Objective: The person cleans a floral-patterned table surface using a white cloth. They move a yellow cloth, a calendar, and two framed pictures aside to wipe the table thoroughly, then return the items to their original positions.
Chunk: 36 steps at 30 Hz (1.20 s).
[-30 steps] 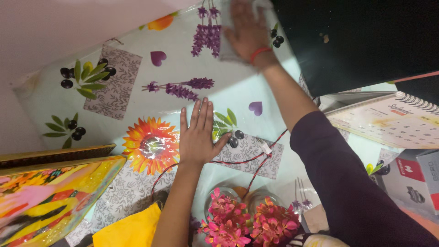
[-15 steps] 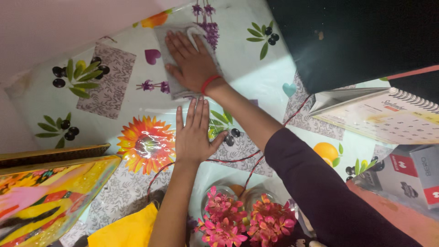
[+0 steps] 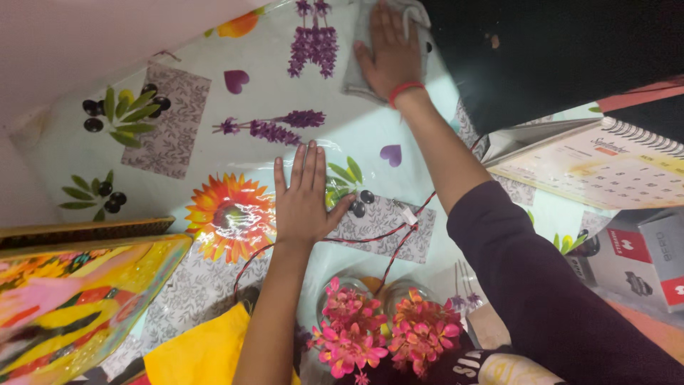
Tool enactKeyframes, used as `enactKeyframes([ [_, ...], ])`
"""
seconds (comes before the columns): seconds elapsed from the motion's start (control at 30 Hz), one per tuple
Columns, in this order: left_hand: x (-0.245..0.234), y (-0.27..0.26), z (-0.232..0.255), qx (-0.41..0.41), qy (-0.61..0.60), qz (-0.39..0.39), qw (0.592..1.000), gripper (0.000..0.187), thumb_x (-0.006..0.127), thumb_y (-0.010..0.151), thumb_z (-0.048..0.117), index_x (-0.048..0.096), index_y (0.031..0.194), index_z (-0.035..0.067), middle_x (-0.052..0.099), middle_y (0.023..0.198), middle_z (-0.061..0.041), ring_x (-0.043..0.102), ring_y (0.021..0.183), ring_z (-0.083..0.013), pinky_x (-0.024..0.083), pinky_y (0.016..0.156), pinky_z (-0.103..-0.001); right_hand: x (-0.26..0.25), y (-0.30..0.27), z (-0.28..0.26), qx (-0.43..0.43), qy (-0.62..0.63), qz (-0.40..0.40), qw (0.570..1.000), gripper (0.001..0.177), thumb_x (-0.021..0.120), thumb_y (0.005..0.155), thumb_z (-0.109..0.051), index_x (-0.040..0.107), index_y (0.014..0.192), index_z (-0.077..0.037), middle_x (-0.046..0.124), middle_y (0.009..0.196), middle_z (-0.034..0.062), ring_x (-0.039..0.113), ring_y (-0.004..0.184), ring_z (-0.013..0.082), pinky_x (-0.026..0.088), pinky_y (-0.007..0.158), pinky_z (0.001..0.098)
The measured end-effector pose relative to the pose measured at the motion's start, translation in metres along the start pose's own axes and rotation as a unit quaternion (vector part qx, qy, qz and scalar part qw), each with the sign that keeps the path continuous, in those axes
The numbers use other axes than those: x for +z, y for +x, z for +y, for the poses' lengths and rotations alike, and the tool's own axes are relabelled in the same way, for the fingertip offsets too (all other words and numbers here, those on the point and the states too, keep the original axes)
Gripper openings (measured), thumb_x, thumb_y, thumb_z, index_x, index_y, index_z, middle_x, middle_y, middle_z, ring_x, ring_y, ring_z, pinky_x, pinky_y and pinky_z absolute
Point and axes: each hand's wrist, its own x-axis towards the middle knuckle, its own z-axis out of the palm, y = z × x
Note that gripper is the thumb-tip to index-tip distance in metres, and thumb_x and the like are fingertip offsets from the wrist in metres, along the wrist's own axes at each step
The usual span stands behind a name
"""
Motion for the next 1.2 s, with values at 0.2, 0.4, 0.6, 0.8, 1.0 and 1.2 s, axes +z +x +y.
enactKeyframes([
  [0.2, -0.007, 0.004, 0.003, -0.031, -0.001, -0.003, 1.0, 0.099, 0.036, 0.099, 0.073, 0.029, 0.158, -0.006, 0.031, 0.165, -0.019, 0.021, 0.156, -0.0315, 0.002, 0.122, -0.061, -0.007, -0.026, -0.121, -0.083, 0.015, -0.126, 0.988, 0.074, 0.052, 0.1, -0.044, 0.035, 0.156, 0.001, 0.035, 0.162, 0.0164, 0.028, 0.154, 0.0293, 0.016, 0.124, 0.055],
  [0.4, -0.037, -0.012, 0.009, -0.102, 0.111, -0.131, 0.98, 0.094, 0.03, 0.099, 0.071, 0.029, 0.156, -0.003, 0.03, 0.164, -0.016, 0.019, 0.155, -0.0274, 0.0, 0.122, -0.06, -0.003, -0.028, -0.098, -0.119, -0.007, -0.131, 0.984, 0.071, 0.047, 0.108, -0.046, 0.032, 0.159, 0.0, 0.031, 0.166, 0.0165, 0.026, 0.156, 0.0297, 0.014, 0.128, 0.0514],
  [0.6, -0.077, -0.04, -0.001, -0.153, 0.136, -0.295, 0.933, 0.093, 0.037, 0.094, 0.071, 0.03, 0.156, 0.003, 0.029, 0.165, -0.011, 0.025, 0.152, -0.0237, 0.009, 0.119, -0.06, -0.027, -0.043, 0.003, -0.02, 0.011, -0.039, 0.999, 0.072, 0.049, 0.109, -0.04, 0.029, 0.161, 0.005, 0.029, 0.167, 0.0218, 0.025, 0.155, 0.0344, 0.014, 0.125, 0.0551],
  [0.8, -0.058, -0.064, -0.015, -0.168, 0.14, -0.322, 0.921, 0.063, 0.043, 0.099, 0.032, 0.033, 0.156, 0.008, 0.027, 0.166, -0.007, 0.032, 0.149, -0.0244, 0.009, 0.119, -0.063, -0.022, -0.056, -0.08, -0.058, -0.007, -0.058, 0.997, 0.074, 0.057, 0.101, -0.041, 0.037, 0.155, 0.006, 0.038, 0.162, 0.0232, 0.034, 0.153, 0.0339, 0.021, 0.123, 0.0581],
  [1.0, -0.043, -0.074, -0.016, -0.17, 0.155, -0.279, 0.932, 0.062, 0.043, 0.097, 0.026, 0.036, 0.154, 0.003, 0.03, 0.165, -0.01, 0.038, 0.146, -0.0248, 0.01, 0.121, -0.064, -0.027, -0.096, -0.175, -0.232, 0.052, -0.052, 0.97, 0.073, 0.05, 0.103, -0.047, 0.038, 0.154, 0.004, 0.038, 0.162, 0.0223, 0.034, 0.151, 0.0343, 0.021, 0.124, 0.0559],
  [1.2, -0.038, -0.078, -0.011, -0.157, 0.195, -0.257, 0.933, 0.063, 0.045, 0.092, 0.019, 0.04, 0.153, 0.003, 0.033, 0.164, -0.01, 0.04, 0.146, -0.0247, 0.014, 0.119, -0.062, -0.036, -0.082, -0.097, -0.178, 0.026, -0.107, 0.978, 0.072, 0.043, 0.108, -0.048, 0.035, 0.158, 0.004, 0.036, 0.165, 0.0211, 0.031, 0.154, 0.0328, 0.017, 0.126, 0.0529],
])
